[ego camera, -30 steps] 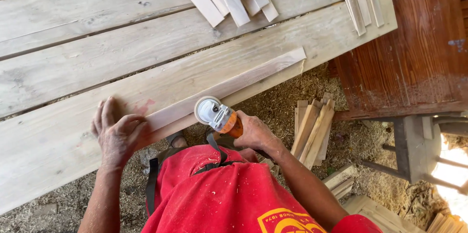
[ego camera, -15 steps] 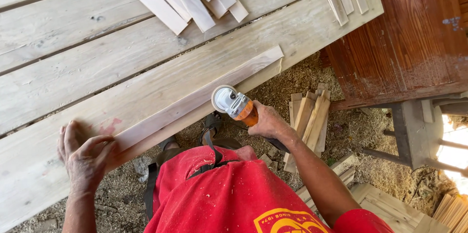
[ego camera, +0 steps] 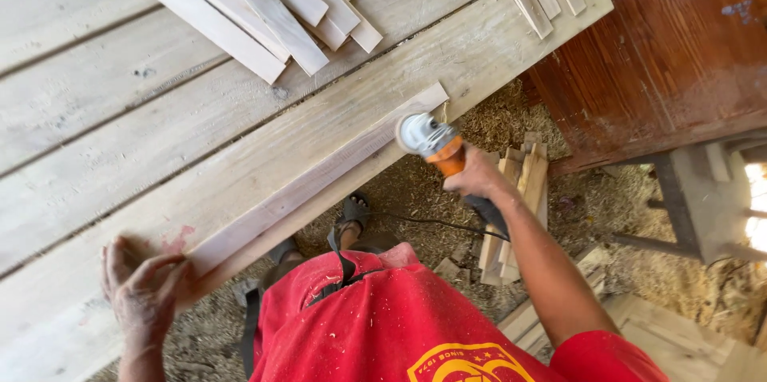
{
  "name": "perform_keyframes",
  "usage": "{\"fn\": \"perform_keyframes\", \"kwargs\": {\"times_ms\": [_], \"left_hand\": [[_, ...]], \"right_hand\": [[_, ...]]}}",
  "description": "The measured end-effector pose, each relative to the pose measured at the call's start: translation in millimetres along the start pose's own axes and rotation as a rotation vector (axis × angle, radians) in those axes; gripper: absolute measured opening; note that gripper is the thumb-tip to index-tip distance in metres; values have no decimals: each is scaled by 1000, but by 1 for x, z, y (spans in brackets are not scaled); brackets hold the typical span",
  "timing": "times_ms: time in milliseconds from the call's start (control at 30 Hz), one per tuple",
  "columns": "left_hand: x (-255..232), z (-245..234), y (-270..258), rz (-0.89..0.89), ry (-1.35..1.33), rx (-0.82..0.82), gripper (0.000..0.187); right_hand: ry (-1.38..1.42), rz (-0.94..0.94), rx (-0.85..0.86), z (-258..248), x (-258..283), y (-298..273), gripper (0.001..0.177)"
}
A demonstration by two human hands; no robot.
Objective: Using an angle grinder equipped with a sanding disc to sand and smooth wooden slats in a workshop.
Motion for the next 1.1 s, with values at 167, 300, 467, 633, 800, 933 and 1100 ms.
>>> {"fn": "perform_keyframes", "kwargs": {"times_ms": [167, 300, 467, 633, 800, 933, 1100], "left_hand": [[-12, -10, 7, -12, -30, -4, 28], [-7, -5, 9, -27, -86, 25, 29], [1, -5, 10, 85, -17, 19, 24], [3, -4, 8, 123, 5, 34, 26], [-16, -11, 7, 190, 26, 24, 28], [-14, -18, 2, 218, -22, 18, 40], [-18, -22, 0, 198, -63, 49, 33]], "right_hand": [[173, 157, -233, -38, -26, 6, 63], [203, 128, -327, -15, 0, 0, 64], [29, -25, -173, 63, 55, -36, 63], [-74, -198, -101, 129, 108, -69, 65], [-165, -357, 23, 211, 165, -110, 70], [-289, -358, 108, 261, 200, -128, 68], [-259, -383, 165, 259, 210, -122, 79]]}}
Point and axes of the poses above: each hand's wrist, its own y-axis towards the middle knuckle, its own z-axis out of the palm, x = y × z, the point moved 9 cm from there along y, towards the middle knuckle, and after that the axes turned 2 degrees about -x, right-handed, at the moved point
